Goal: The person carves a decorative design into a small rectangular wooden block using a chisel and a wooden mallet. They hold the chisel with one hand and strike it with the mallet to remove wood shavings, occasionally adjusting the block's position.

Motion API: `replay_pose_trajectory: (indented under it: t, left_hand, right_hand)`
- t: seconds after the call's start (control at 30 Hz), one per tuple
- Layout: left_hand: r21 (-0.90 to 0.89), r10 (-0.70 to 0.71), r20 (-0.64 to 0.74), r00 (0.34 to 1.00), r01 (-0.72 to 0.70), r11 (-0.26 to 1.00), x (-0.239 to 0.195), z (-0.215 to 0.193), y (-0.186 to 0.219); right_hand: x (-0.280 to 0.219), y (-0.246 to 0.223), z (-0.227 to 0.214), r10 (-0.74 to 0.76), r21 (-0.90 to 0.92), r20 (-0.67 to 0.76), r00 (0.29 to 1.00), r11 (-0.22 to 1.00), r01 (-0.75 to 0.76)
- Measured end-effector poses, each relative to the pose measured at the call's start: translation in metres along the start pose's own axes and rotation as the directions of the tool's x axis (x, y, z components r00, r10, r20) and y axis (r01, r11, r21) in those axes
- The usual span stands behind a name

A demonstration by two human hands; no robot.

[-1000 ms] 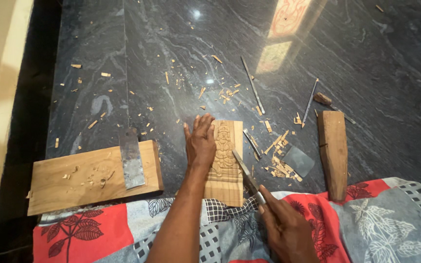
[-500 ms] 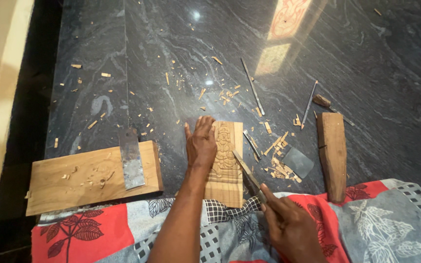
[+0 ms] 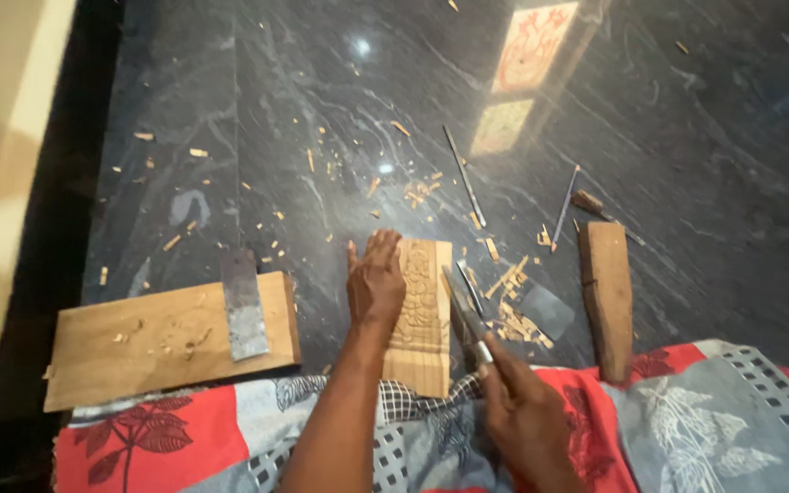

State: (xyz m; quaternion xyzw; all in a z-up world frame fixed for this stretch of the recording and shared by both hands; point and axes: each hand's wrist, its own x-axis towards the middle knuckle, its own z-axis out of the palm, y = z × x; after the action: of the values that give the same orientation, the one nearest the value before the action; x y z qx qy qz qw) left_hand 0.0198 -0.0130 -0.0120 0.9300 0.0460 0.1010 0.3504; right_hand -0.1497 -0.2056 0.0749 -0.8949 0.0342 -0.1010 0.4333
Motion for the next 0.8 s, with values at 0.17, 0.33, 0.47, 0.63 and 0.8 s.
replay_pose_trajectory:
  t: [0.17, 0.33, 0.47, 0.63, 0.8]
  left_hand:
    - [-0.01, 0.039, -0.027, 0.999, -0.039, 0.999, -0.006, 0.004, -0.005]
    - [-0.016, 0.086, -0.042, 0.995, -0.087, 0.996, -0.003, 0.003, -0.005]
    - [-0.016, 0.094, -0.057, 0.994, -0.095, 0.995, -0.004, 0.005, -0.004]
    - [-0.021, 0.06, -0.017, 0.998, -0.06, 0.998, -0.006, 0.002, -0.003]
    - [-0.022, 0.099, -0.064, 0.993, -0.1, 0.995, -0.005, 0.002, -0.003]
  right_hand:
    - [-0.014, 0.012, -0.019, 0.004, -0.068, 0.14, 0.99, 0.998, 0.005]
    - [-0.014, 0.007, -0.015, 0.053, -0.183, 0.155, 0.986, 0.983, -0.024]
    - [-0.017, 0.008, -0.015, 0.001, -0.181, 0.116, 0.993, 0.983, 0.02]
    - [-0.016, 0.009, -0.015, 0.048, -0.185, 0.133, 0.99, 0.983, -0.023]
    - [-0.014, 0.006, -0.016, -0.013, -0.202, 0.139, 0.99, 0.979, 0.041]
